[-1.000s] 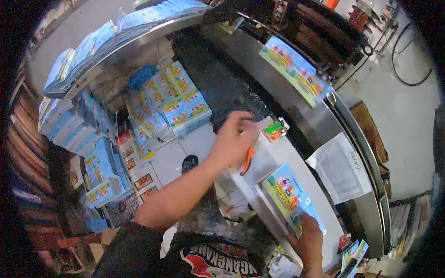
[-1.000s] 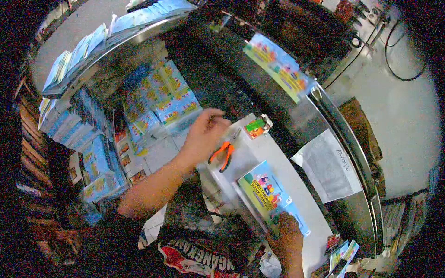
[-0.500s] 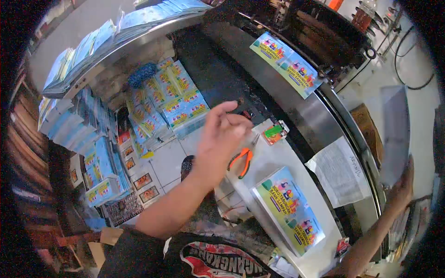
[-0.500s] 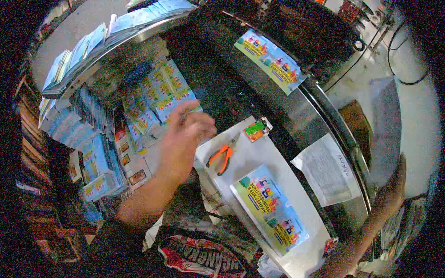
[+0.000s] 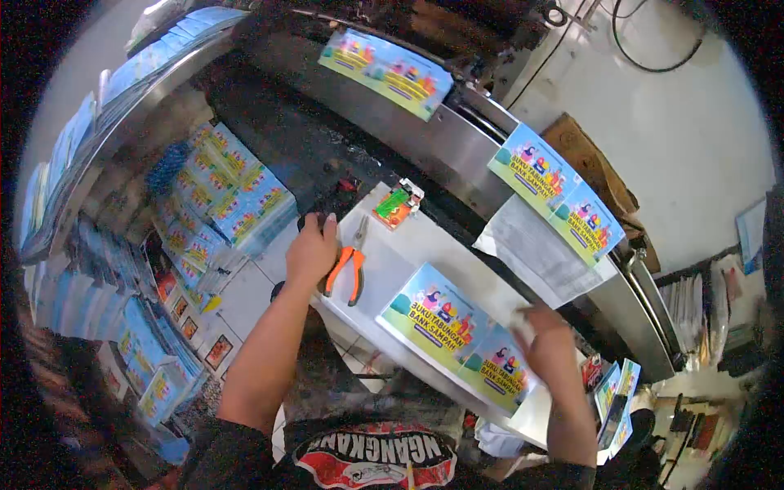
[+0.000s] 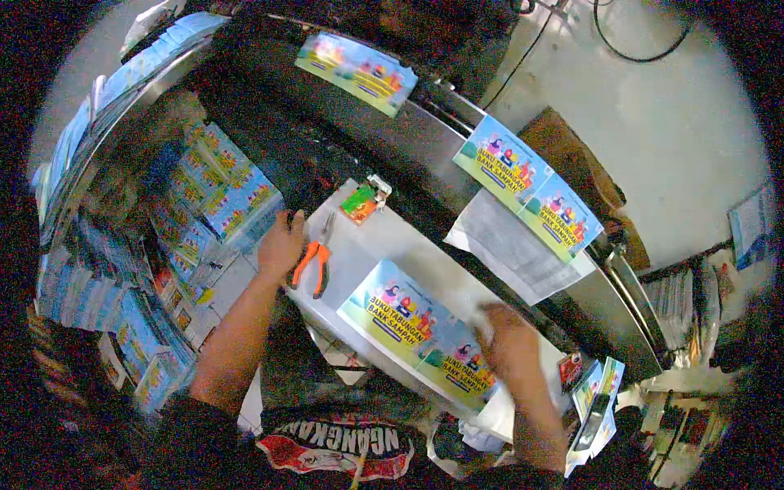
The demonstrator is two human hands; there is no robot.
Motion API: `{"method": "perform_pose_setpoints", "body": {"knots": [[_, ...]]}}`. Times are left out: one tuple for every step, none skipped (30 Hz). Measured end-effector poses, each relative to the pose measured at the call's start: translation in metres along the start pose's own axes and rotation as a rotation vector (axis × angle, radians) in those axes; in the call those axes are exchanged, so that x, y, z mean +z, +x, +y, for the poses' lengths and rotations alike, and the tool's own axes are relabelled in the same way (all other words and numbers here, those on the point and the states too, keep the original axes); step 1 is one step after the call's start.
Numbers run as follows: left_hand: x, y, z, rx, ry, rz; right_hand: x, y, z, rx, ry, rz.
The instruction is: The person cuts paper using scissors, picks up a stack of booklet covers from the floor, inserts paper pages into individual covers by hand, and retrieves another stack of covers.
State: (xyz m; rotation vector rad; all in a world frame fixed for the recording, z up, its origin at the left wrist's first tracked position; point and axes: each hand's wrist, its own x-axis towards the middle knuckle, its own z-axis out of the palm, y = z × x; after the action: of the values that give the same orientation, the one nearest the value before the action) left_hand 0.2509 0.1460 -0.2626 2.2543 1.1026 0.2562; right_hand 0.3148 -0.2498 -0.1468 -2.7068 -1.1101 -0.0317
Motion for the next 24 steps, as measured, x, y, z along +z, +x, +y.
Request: {"method": "perform_pose_setpoints", "body": {"knots": [[0.001, 0.001, -0.002, -0.012, 0.035, -0.015, -0.007, -0.015, -0.030, 0.120, 0.029, -0.212], [0.001, 0.003, -0.001, -0.016, 0.041, -0.018, -0.010, -0.026, -0.051, 0.163, -0.021, -0.362], [0.000, 0.004, 0.000, -0.013, 0.079, -0.053, 0.000, -0.039, -0.057, 0.060, 0.006, -0.289], [0.000, 0.004, 0.002, -0.009, 0.116, -0.087, 0.005, -0.043, -0.065, 0.064, -0.030, -0.287], [-0.002, 0.003, 0.004, -0.012, 0.118, -0.086, 0.009, -0.045, -0.069, 0.068, -0.069, -0.283], [-0.005, 0.002, 0.006, -0.007, 0.123, -0.100, 0.010, -0.047, -0.068, 0.063, -0.068, -0.284], [-0.007, 0.000, 0.008, -0.006, 0.128, -0.112, 0.012, -0.048, -0.066, 0.038, -0.072, -0.257], [-0.005, 0.000, 0.008, -0.019, 0.128, -0.106, 0.013, -0.050, -0.063, 0.008, -0.076, -0.232], [-0.004, 0.001, 0.008, -0.024, 0.122, -0.115, 0.012, -0.052, -0.060, -0.011, -0.073, -0.238], [-0.003, 0.002, 0.006, -0.032, 0.116, -0.119, 0.009, -0.053, -0.056, -0.018, 0.013, -0.240], [-0.004, 0.001, 0.005, -0.054, 0.116, -0.102, 0.007, -0.049, -0.056, -0.029, 0.099, -0.243], [-0.003, 0.001, 0.005, -0.035, 0.113, -0.101, 0.001, -0.044, -0.061, -0.056, 0.102, -0.245], [-0.003, 0.001, 0.005, -0.014, 0.111, -0.103, -0.008, -0.040, -0.067, 0.010, 0.091, -0.317], [-0.003, 0.002, 0.004, -0.028, 0.110, -0.090, -0.014, -0.036, -0.071, 0.079, 0.077, -0.387], [-0.003, 0.002, 0.004, -0.026, 0.111, -0.109, -0.015, -0.037, -0.067, 0.063, 0.077, -0.386], [-0.003, 0.002, 0.003, -0.024, 0.111, -0.130, -0.018, -0.042, -0.053, 0.120, 0.088, -0.339], [-0.004, 0.002, 0.004, -0.034, 0.110, -0.122, -0.023, -0.041, -0.037, 0.181, 0.101, -0.293], [-0.005, 0.002, 0.006, -0.032, 0.116, -0.131, -0.038, -0.031, -0.025, 0.209, 0.043, -0.197], [-0.007, 0.002, 0.008, -0.027, 0.122, -0.143, -0.053, -0.019, -0.010, 0.240, -0.015, -0.100], [-0.011, 0.000, 0.012, -0.038, 0.137, -0.149, -0.062, -0.010, 0.013, 0.168, -0.155, 0.106], [-0.013, -0.001, 0.014, -0.038, 0.137, -0.147, -0.091, 0.016, 0.009, 0.480, -0.160, -0.011], [-0.014, -0.001, 0.014, -0.023, 0.133, -0.146, -0.103, 0.028, 0.023, 0.411, -0.106, 0.234], [-0.016, -0.002, 0.014, -0.010, 0.129, -0.145, -0.114, 0.039, 0.041, 0.337, -0.049, 0.475], [-0.017, -0.003, 0.015, -0.014, 0.130, -0.143, -0.127, 0.056, 0.050, 0.240, -0.215, 0.579]]}}
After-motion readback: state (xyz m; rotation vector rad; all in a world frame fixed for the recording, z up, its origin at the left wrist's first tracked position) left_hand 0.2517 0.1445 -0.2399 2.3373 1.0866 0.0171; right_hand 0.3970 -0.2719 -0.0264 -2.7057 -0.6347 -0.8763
